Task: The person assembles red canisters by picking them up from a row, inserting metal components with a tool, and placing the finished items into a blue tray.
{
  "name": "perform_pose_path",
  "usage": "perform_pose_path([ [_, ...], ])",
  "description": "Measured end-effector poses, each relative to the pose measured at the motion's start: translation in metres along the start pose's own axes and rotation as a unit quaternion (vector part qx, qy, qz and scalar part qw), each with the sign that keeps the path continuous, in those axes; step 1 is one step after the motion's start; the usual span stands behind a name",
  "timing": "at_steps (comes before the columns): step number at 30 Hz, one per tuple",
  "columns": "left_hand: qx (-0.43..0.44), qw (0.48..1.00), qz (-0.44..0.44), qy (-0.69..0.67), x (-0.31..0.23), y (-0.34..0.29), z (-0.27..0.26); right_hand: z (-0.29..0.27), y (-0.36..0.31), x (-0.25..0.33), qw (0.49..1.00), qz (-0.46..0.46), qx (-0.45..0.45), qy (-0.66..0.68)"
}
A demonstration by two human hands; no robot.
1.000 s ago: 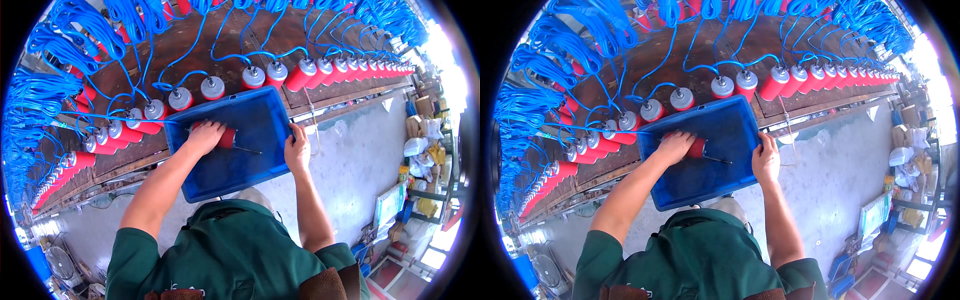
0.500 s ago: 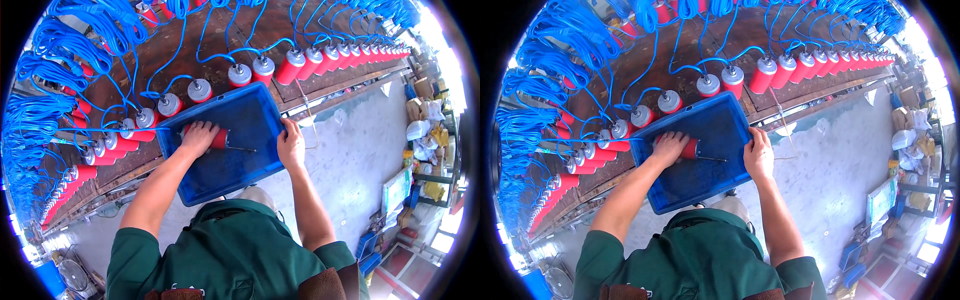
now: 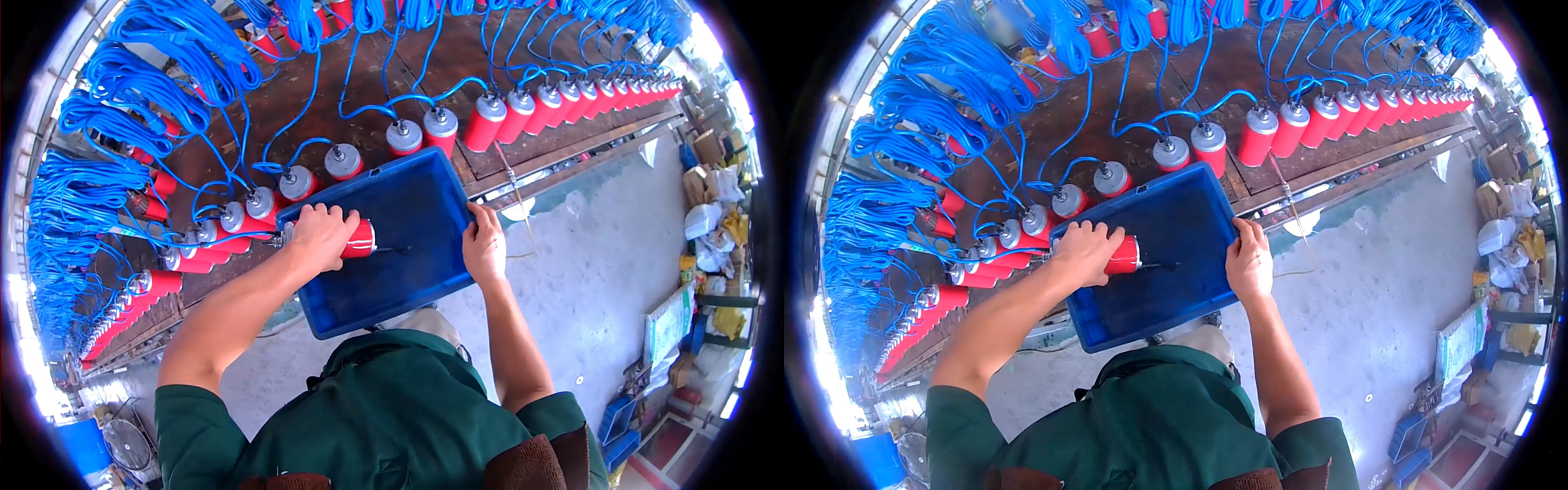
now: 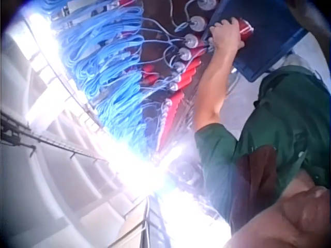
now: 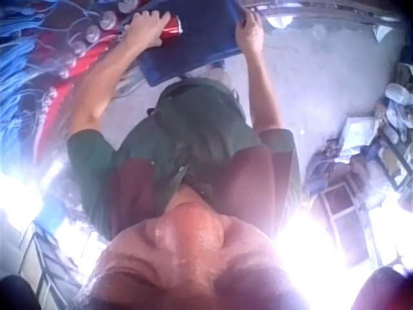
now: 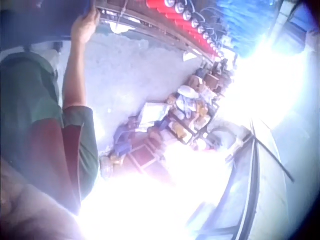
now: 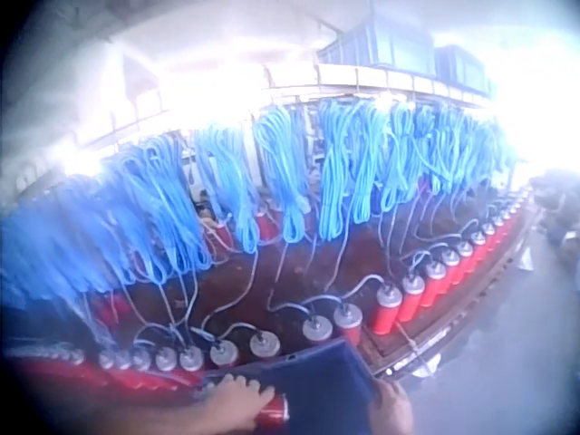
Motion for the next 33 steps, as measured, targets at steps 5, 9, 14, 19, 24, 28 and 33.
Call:
perform_pose_path([
  [5, 0.007, 1.000, -0.022, 0.020, 0.014, -0.024, -0.012, 0.000, 0.000, -0.002, 1.000, -0.002, 0.010, 0.014],
  [9, 0.004, 0.999, -0.045, 0.008, 0.023, -0.041, -0.009, -0.002, 0.001, 0.006, 0.998, -0.066, -0.019, -0.017],
  [14, -0.034, 0.997, -0.066, -0.023, 0.033, -0.062, 0.007, 0.012, -0.004, 0.070, 0.980, -0.189, 0.042, 0.051],
  [19, -0.102, 0.989, -0.082, -0.072, 0.045, -0.090, 0.026, 0.077, -0.004, 0.087, 0.919, -0.007, 0.389, 0.063],
  [24, -0.194, 0.971, -0.091, -0.103, 0.053, -0.118, 0.062, 0.103, -0.012, 0.101, 0.741, 0.166, 0.608, 0.233],
  [28, -0.219, 0.959, -0.114, -0.136, 0.057, -0.123, 0.084, 0.114, -0.015, 0.105, 0.777, 0.124, 0.566, 0.244],
  [33, -0.236, 0.939, -0.143, -0.204, 0.060, -0.127, 0.108, 0.108, -0.010, 0.130, 0.891, -0.270, 0.352, 0.096],
])
Point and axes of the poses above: each hand's wrist, its own y-axis towards the middle knuckle, its own z-axis out of the palm, x = y × z, the point moved 4 cm from there along y, towards the middle knuckle, and after that the axes turned 6 degrees about -z, right-handed, at the moved point
